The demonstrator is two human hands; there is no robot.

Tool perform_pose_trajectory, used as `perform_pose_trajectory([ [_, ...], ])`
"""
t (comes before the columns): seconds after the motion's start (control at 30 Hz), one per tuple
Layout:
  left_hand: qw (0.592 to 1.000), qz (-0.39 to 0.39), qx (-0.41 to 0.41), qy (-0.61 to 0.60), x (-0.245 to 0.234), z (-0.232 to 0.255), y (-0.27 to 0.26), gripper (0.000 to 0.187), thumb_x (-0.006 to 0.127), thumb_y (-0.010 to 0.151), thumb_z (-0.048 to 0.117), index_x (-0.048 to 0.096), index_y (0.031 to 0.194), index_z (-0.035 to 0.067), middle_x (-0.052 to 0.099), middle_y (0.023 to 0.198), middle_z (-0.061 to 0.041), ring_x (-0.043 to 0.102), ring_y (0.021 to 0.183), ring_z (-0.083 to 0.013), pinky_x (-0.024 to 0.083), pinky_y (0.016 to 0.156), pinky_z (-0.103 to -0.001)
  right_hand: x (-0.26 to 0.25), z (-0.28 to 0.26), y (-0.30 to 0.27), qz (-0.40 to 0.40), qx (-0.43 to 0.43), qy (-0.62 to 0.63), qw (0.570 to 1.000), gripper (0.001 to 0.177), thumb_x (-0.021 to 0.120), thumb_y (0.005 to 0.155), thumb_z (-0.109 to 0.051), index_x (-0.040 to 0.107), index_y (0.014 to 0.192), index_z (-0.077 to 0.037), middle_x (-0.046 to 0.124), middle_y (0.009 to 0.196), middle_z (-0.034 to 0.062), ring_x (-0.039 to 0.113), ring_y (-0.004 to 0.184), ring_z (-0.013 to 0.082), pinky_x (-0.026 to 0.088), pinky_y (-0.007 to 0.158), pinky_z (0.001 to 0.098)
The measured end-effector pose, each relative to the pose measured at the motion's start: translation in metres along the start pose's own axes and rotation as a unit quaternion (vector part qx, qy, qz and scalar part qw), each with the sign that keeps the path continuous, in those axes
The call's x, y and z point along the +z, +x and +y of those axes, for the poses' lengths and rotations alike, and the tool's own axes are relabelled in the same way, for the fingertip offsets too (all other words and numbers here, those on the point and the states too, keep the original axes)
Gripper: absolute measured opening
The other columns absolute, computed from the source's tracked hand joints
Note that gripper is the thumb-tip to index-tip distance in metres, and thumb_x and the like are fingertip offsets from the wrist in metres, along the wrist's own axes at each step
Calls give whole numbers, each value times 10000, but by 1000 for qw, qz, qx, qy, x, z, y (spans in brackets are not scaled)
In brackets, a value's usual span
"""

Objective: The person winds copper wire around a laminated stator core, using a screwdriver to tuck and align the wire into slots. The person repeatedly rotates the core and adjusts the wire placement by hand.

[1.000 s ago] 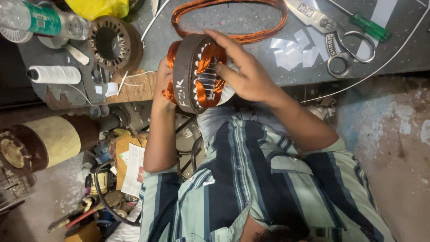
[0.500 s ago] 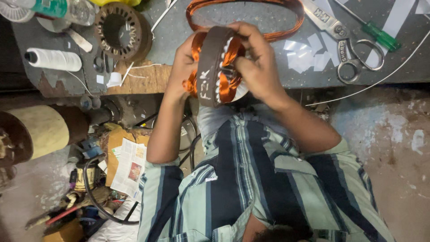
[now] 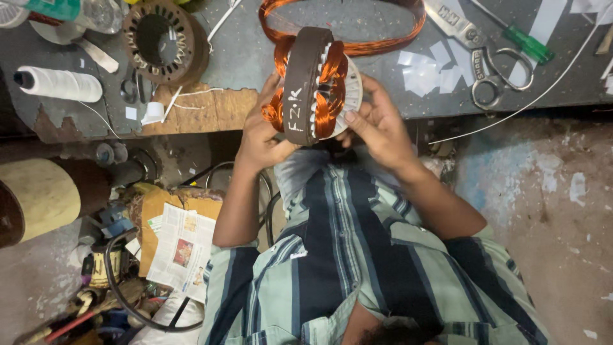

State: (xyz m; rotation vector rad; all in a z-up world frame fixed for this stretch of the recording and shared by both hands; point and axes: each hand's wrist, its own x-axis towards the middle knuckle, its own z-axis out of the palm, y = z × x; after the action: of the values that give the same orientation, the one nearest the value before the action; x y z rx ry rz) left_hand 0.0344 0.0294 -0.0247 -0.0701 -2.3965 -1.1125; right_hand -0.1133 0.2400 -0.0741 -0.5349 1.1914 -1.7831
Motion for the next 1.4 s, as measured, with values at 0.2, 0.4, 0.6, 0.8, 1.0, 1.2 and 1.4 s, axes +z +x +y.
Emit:
perform_pose_trajectory([
  [0.2,996,0,-45,-75,-9,0,2,560,933,712,369,734,1086,3,742,1096,-174,717,1108,-342,508,1058,-437,15,-24,3,15,-63,-104,993,623,619,1060,-83,306,1595,-18,684,1189,118,661,993,182,560,803,309],
  [0.4,996,31,-45,-72,-14,-2,-17,598,884,738,341,700,1162,-39,719,1203,-226,690,1215,-329,526,1090,-428,28,-61,-11,76,-379,-471,793,424,785,843,-60,598,1215,18,679,1138,218,674,1038,396,544,947,455],
  [0.6,978,108,-106,-143,2,-8,-33,183,769,912,84,744,1049,-35,755,1130,-190,742,1127,-328,565,1075,-440,28,-59,3,-50,-323,-347,879,202,818,899,-77,718,1061,-9,743,1054,132,738,1001,306,554,957,402],
  [0.8,979,120,-31,-163,3,-27,-19,91,607,796,-67,666,862,-50,729,932,-151,742,927,-283,584,989,-447,21,-57,9,-71,-305,-384,869,99,649,888,46,637,955,-26,670,959,108,668,962,298,530,896,401],
  [1.0,974,154,-2,-168,12,-27,-30,114,622,808,-123,637,904,-64,706,968,-177,708,947,-338,567,968,-482,26,-39,15,-22,-415,-357,837,207,781,823,-48,650,983,-28,658,979,136,654,941,318,514,878,437],
  [1.2,956,262,16,-129,37,-24,-28,192,445,701,-152,543,833,-51,692,977,-195,696,952,-358,562,977,-501,28,-11,14,56,-435,-357,825,241,686,762,124,670,939,-39,701,944,101,667,922,303,548,835,413],
  [1.4,974,224,14,-15,19,-3,-27,177,546,766,-175,620,906,-95,706,983,-199,726,974,-362,588,935,-442,32,-13,12,66,-443,-360,819,284,639,736,134,673,962,-34,702,932,104,661,885,290,540,816,415],
])
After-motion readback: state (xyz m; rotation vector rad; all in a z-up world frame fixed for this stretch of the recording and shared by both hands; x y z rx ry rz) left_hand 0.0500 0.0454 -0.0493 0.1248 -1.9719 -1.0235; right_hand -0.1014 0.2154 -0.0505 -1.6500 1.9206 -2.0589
